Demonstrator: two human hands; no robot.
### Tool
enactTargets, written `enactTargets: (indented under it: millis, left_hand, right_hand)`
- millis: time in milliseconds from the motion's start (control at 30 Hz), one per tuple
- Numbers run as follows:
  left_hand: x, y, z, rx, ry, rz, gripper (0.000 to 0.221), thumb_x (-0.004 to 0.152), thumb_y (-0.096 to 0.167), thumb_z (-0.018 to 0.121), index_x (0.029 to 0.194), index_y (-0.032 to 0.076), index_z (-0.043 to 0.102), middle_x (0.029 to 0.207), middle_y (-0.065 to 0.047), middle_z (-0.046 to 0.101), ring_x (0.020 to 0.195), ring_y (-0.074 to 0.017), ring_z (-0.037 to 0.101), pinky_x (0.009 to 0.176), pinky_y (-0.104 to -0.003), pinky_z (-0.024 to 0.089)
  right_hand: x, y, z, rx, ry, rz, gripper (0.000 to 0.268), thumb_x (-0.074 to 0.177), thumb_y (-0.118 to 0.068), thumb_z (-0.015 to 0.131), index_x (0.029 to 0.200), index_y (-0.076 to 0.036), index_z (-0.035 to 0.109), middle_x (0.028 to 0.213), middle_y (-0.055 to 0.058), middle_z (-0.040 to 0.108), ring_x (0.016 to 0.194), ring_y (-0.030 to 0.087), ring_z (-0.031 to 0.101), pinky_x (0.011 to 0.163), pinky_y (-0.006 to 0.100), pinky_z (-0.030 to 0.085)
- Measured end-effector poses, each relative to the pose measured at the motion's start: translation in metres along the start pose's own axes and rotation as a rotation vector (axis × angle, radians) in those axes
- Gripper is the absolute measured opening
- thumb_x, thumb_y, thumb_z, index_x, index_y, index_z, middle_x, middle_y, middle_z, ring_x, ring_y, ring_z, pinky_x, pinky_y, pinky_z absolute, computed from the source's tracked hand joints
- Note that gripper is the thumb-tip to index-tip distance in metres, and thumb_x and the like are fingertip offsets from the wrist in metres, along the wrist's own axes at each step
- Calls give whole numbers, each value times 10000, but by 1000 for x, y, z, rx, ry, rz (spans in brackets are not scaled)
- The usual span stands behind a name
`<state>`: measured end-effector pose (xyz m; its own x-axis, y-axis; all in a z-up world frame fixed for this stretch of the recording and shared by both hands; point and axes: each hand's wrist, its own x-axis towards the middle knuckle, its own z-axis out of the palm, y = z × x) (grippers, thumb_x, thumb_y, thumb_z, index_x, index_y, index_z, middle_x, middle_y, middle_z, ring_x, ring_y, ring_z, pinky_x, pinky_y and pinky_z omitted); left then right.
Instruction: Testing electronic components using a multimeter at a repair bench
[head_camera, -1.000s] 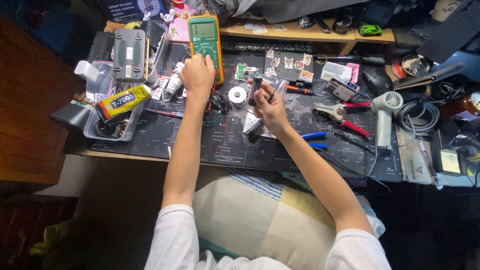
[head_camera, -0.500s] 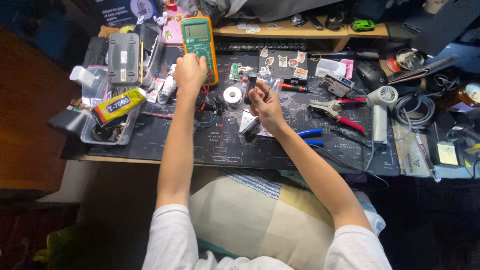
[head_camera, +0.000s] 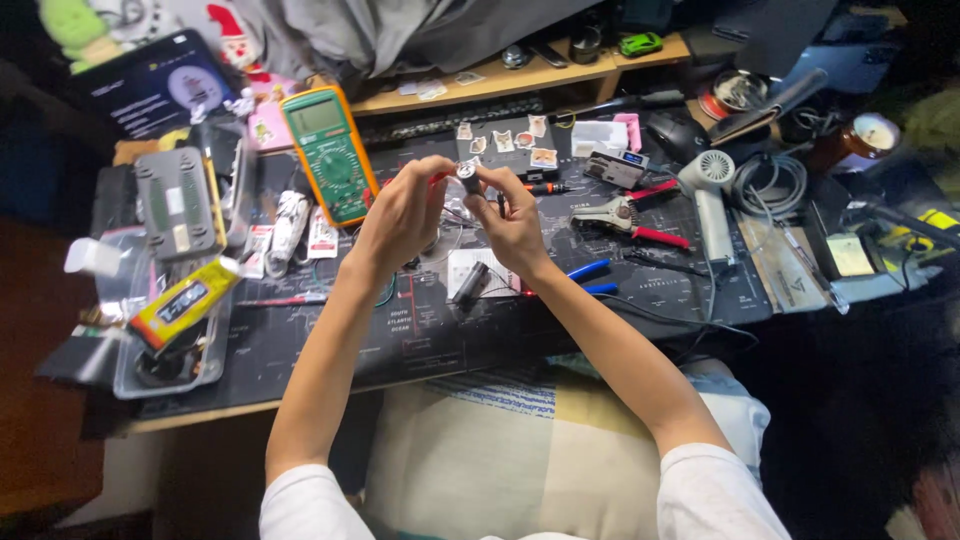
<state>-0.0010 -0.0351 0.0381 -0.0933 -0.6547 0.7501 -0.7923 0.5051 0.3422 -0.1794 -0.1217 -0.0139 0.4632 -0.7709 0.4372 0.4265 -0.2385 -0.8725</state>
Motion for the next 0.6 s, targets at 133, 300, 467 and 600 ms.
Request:
enactTargets:
  millis: [133,300,467,600]
  left_hand:
    - [0,-2,1,189,37,142,369,1047,-48,617,1399,52,664,1199,-139,769,945,-366,747,844,-442,624]
    - [-4,7,-2,291,90,189,442,1006,-61,661,1427,53,728,1313,-145,757,1018,-340,758,892,-424,632]
    - [-6,10,2,371,194,221,388,1027,-22,650,1384,69,772,1271,-115,797,865,-279,737,763,-360,597]
    - [-6,16,4,393,219,236,386,1011,-37,662,1371,45,777,1254,-141,804,844,-283,744,737,-360,594]
  right_hand:
    - [6,5,-5,-255,38,-165,359,1035,-201,858,1384,-146,801,1006,31,603,721,29,515,577,197,468]
    - [8,15,-9,-384,49,-282,371,1058,-302,840,1403,-171,803,1040,55,592,884,99,531,686,265,502]
    - [7,-2,-4,-503,49,-348,355,1069,-311,813,1397,-176,810,1055,34,575,840,99,520,695,290,504]
    - [7,-4,-5,-503,38,-339,346,1077,-322,800,1398,-195,808,1043,52,600,819,137,577,709,310,518]
